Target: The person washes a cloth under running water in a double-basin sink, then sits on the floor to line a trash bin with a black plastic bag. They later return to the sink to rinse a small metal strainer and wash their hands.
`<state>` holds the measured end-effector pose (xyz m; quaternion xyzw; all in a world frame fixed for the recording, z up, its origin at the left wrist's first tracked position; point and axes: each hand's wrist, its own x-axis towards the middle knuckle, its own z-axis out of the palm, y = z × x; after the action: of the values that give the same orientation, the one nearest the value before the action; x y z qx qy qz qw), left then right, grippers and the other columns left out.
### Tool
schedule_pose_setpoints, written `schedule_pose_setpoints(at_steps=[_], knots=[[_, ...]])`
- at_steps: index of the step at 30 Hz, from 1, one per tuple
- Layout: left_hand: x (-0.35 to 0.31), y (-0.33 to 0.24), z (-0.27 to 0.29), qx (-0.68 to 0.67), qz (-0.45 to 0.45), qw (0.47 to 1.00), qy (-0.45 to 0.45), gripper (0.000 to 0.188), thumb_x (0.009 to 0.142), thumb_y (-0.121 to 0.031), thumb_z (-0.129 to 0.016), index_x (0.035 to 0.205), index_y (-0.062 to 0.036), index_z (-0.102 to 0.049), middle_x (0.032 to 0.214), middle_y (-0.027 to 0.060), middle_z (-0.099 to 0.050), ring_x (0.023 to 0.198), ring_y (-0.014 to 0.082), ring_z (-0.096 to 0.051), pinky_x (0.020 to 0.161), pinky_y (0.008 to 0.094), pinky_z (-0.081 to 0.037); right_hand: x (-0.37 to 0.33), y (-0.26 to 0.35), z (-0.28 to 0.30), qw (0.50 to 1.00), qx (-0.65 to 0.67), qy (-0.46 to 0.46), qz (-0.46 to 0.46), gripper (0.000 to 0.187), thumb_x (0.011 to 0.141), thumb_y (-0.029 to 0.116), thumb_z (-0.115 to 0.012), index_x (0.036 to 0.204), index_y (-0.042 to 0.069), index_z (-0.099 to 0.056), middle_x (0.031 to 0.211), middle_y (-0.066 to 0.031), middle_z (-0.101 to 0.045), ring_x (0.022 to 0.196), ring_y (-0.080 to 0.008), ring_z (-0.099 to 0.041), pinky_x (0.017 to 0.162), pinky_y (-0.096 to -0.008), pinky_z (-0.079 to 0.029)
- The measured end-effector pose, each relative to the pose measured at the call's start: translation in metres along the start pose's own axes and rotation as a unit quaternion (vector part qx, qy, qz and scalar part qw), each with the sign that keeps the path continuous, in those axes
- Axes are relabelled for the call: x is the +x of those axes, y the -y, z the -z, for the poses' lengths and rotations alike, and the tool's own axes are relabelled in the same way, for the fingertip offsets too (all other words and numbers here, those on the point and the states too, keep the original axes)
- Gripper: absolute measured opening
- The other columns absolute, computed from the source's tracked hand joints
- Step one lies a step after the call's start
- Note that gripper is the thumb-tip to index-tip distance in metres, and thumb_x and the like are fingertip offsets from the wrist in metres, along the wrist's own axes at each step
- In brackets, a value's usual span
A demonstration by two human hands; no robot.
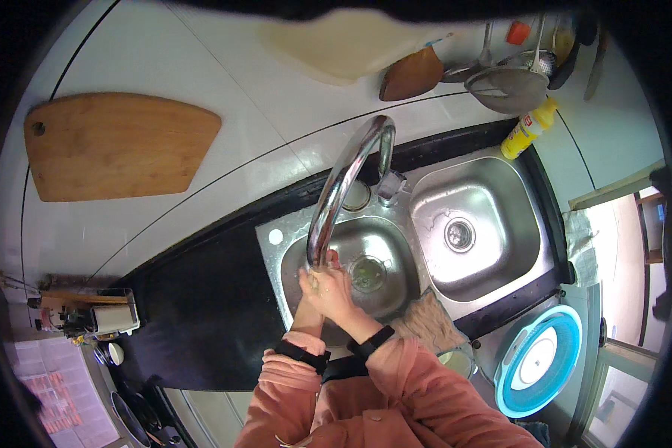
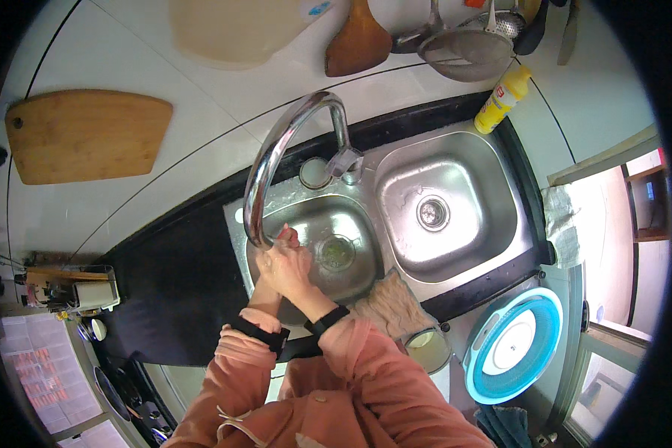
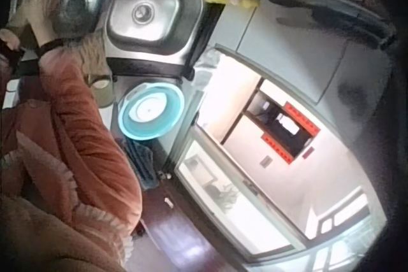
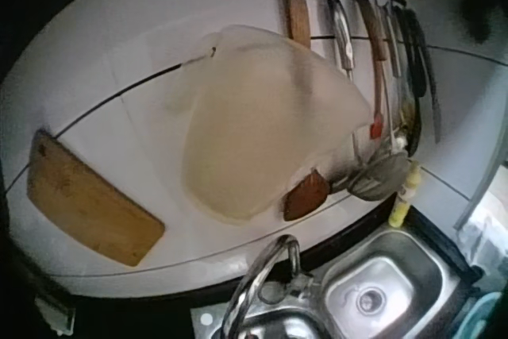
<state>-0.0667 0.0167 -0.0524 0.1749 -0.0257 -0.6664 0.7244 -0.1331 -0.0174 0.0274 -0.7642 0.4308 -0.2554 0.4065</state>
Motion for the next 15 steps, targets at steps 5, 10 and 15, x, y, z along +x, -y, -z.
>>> schedule_pose_setpoints(at_steps=[5,10,15], knots=[[0.008,-0.003,-0.018,0.142,0.113,0.964,-0.192,0.021,0.092,-0.031,-0.053,0.101,-0.0122,-0.058,0.091,0.0007,-0.061,0.078,0.0147,-0.059,0.067,0.0322,-0.049,0.019,-0.034,-0.003,0.988,0.069,-0.128,-0.06,0.023,0.077,0.024,-0.06,0.069,0.003,-0.06,0.074,-0.0224,-0.062,0.072,-0.0414,-0.061,0.065,-0.0481,-0.048],[0.027,0.002,-0.05,0.407,0.109,0.877,-0.231,0.027,0.088,-0.031,-0.061,0.103,-0.009,-0.057,0.092,0.0017,-0.061,0.082,0.0156,-0.06,0.068,0.0291,-0.049,0.036,-0.081,0.009,0.946,0.11,-0.212,-0.219,0.025,0.081,0.022,-0.061,0.072,-0.001,-0.058,0.067,-0.0195,-0.059,0.066,-0.0355,-0.061,0.061,-0.0425,-0.046],[0.032,-0.029,-0.043,0.305,0.069,0.925,-0.215,0.033,0.084,-0.031,-0.067,0.106,-0.0093,-0.056,0.093,-0.0003,-0.061,0.086,0.014,-0.059,0.07,0.0274,-0.049,0.032,-0.1,0.037,0.931,0.262,-0.103,-0.231,0.031,0.08,0.024,-0.067,0.067,0.001,-0.05,0.067,-0.0129,-0.054,0.067,-0.0276,-0.058,0.064,-0.0365,-0.046]])
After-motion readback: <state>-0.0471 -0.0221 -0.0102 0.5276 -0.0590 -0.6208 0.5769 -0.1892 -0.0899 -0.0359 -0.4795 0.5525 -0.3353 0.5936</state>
